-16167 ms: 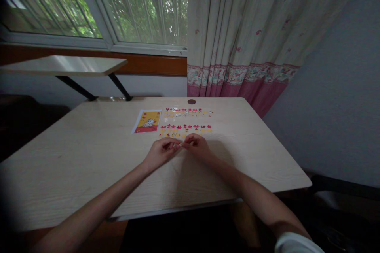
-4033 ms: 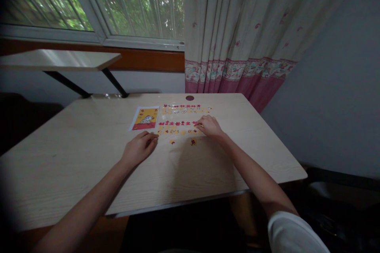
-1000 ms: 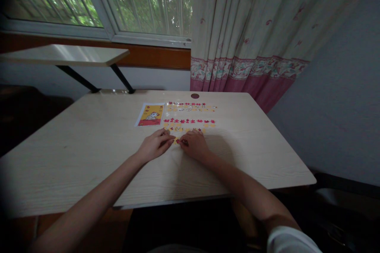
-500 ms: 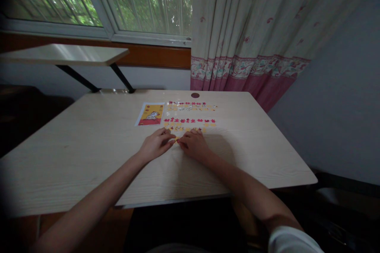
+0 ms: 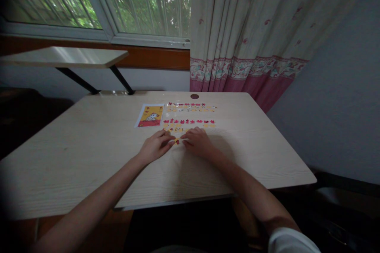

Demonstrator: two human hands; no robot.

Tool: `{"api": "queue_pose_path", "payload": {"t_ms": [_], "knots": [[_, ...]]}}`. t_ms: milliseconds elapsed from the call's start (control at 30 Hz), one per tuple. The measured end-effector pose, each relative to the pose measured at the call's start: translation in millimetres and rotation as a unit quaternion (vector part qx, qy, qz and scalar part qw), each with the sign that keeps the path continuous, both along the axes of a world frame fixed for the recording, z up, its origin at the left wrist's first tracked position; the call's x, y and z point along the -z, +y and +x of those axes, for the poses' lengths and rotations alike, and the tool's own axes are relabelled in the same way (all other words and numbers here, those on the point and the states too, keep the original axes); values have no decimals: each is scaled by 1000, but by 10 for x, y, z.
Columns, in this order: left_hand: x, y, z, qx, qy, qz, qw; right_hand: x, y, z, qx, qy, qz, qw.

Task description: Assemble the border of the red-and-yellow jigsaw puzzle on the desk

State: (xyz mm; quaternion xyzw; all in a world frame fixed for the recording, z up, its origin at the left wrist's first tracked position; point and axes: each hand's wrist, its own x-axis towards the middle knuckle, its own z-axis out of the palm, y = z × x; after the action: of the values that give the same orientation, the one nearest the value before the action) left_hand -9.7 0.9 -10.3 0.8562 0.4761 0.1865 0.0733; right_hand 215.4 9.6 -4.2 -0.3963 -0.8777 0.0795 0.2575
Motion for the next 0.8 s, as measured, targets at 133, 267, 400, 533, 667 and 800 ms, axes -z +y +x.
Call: {"api": "queue_pose_path", "payload": {"t_ms": [133,267,400,533,667,800], "knots": [[-20,-12,4,1,-16,0,1000,-92,162,411,-21,17,15,1000],[-14,-16,2,-3,-29,3,1000,-58,268,699,-31,-12,-36,999],[13,-11,-1,6,-6,11,1000,-32,247,656,-40,-34,-101,993],[-4,-22,1,12,12,6,1000,-88,179,545,-51,-39,-120,991],[-31,-38,5,11,18,-1,1000,-120,154,537,-49,-26,-123,991],[-24,-39,6,9,19,1,1000,-100,165,555,-54,-27,-121,991]]}}
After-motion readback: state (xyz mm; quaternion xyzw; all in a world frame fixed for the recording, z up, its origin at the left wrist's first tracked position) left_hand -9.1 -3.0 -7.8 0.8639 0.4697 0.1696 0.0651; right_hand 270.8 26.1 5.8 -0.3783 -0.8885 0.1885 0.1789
